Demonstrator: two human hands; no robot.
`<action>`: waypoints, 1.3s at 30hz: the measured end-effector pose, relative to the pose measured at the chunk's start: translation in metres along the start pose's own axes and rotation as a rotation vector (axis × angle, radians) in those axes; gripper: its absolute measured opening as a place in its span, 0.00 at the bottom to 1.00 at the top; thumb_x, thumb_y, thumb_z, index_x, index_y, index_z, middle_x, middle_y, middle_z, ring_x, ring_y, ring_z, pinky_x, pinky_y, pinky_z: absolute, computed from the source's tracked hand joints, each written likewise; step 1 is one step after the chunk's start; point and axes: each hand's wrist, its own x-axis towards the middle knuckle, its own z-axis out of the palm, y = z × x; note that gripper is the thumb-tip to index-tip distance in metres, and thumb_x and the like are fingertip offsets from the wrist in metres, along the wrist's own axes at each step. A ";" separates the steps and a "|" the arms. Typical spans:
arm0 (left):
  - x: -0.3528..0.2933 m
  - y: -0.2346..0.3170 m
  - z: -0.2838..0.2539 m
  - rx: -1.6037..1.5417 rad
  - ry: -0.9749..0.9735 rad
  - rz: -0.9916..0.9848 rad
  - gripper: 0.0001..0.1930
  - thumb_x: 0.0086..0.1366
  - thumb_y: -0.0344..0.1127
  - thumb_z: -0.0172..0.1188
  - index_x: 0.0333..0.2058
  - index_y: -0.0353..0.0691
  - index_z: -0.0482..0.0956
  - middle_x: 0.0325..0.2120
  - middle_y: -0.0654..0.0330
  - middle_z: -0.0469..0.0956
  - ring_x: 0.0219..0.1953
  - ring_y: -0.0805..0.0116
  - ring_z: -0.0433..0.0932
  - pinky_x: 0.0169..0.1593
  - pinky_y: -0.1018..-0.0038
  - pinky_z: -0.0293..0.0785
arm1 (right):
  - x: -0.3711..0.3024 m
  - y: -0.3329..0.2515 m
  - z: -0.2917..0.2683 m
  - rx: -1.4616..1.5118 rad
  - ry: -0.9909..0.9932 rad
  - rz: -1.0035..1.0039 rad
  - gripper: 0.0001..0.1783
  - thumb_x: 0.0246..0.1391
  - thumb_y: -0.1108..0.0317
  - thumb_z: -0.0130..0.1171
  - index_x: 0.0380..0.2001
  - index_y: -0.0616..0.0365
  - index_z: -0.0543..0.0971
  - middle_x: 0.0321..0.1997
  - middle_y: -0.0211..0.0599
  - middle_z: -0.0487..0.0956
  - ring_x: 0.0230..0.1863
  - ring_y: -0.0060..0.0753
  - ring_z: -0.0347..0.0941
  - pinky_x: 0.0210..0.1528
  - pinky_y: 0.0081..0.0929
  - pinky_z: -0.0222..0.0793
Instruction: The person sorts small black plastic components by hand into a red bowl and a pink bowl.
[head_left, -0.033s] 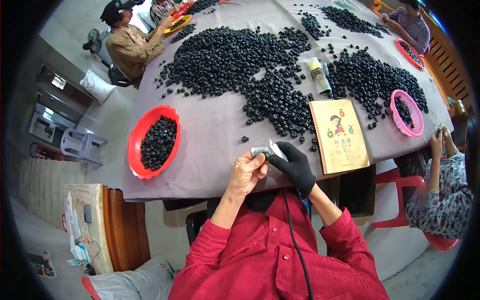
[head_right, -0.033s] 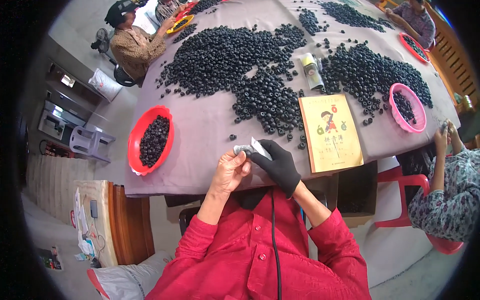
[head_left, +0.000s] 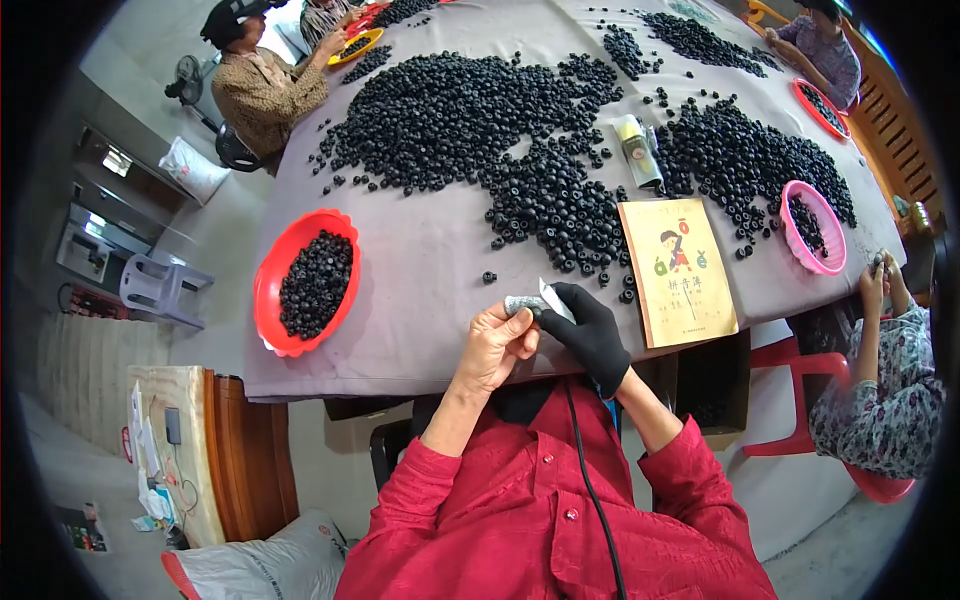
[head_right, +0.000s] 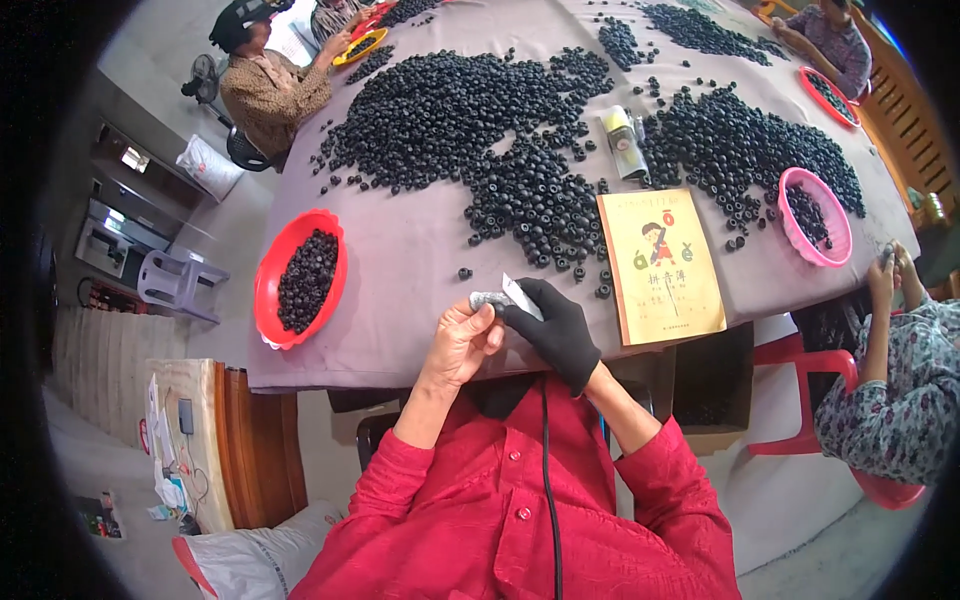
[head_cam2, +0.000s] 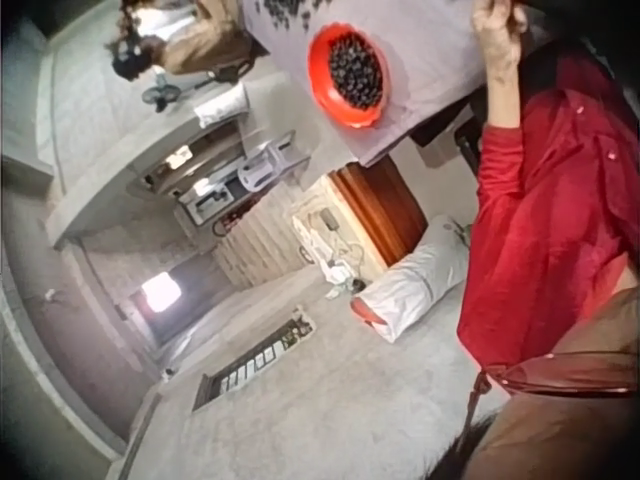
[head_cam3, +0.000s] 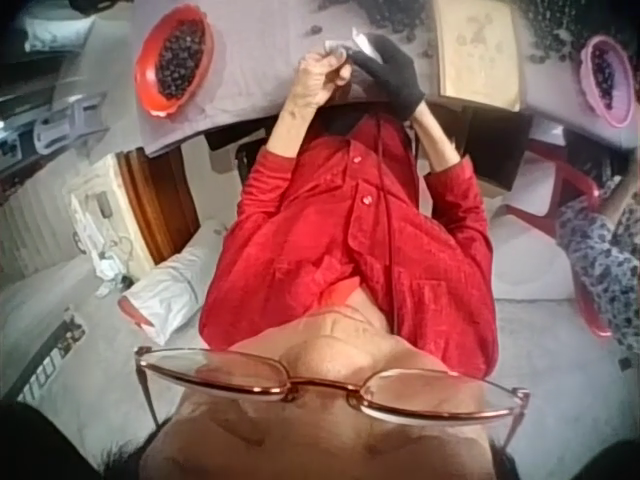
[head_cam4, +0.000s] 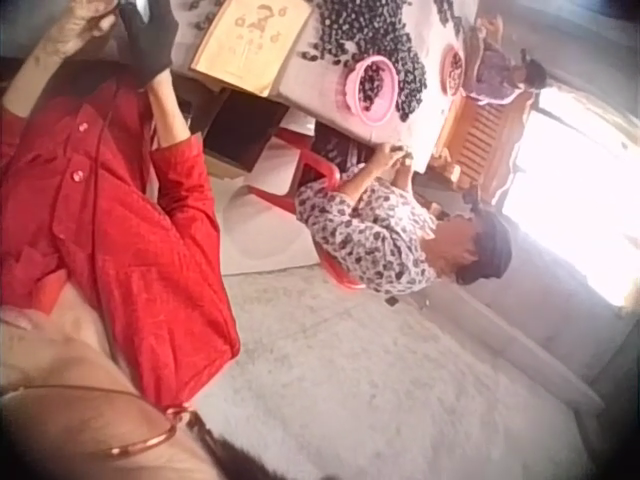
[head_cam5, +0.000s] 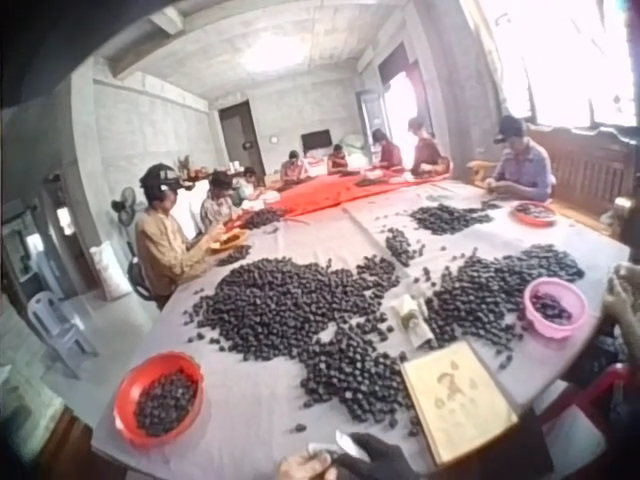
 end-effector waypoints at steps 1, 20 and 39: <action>-0.001 0.001 0.002 0.032 -0.036 -0.010 0.07 0.60 0.35 0.57 0.34 0.38 0.76 0.22 0.61 0.75 0.18 0.77 0.70 0.19 0.84 0.63 | 0.000 0.000 0.000 -0.004 -0.003 0.006 0.18 0.49 0.69 0.59 0.43 0.66 0.71 0.39 0.33 0.75 0.42 0.20 0.68 0.46 0.20 0.64; -0.008 0.005 -0.005 0.286 -0.125 -0.009 0.05 0.60 0.30 0.55 0.31 0.34 0.75 0.22 0.58 0.76 0.20 0.73 0.75 0.21 0.80 0.72 | -0.003 -0.002 0.000 -0.040 -0.098 0.020 0.18 0.52 0.65 0.56 0.44 0.64 0.71 0.35 0.34 0.76 0.37 0.19 0.69 0.41 0.20 0.65; -0.002 -0.009 -0.026 0.051 -0.054 0.120 0.09 0.60 0.28 0.55 0.40 0.36 0.76 0.22 0.63 0.74 0.19 0.78 0.70 0.20 0.84 0.64 | -0.008 0.007 0.003 -0.133 -0.198 -0.129 0.18 0.51 0.66 0.57 0.45 0.60 0.74 0.38 0.42 0.79 0.38 0.25 0.75 0.40 0.24 0.69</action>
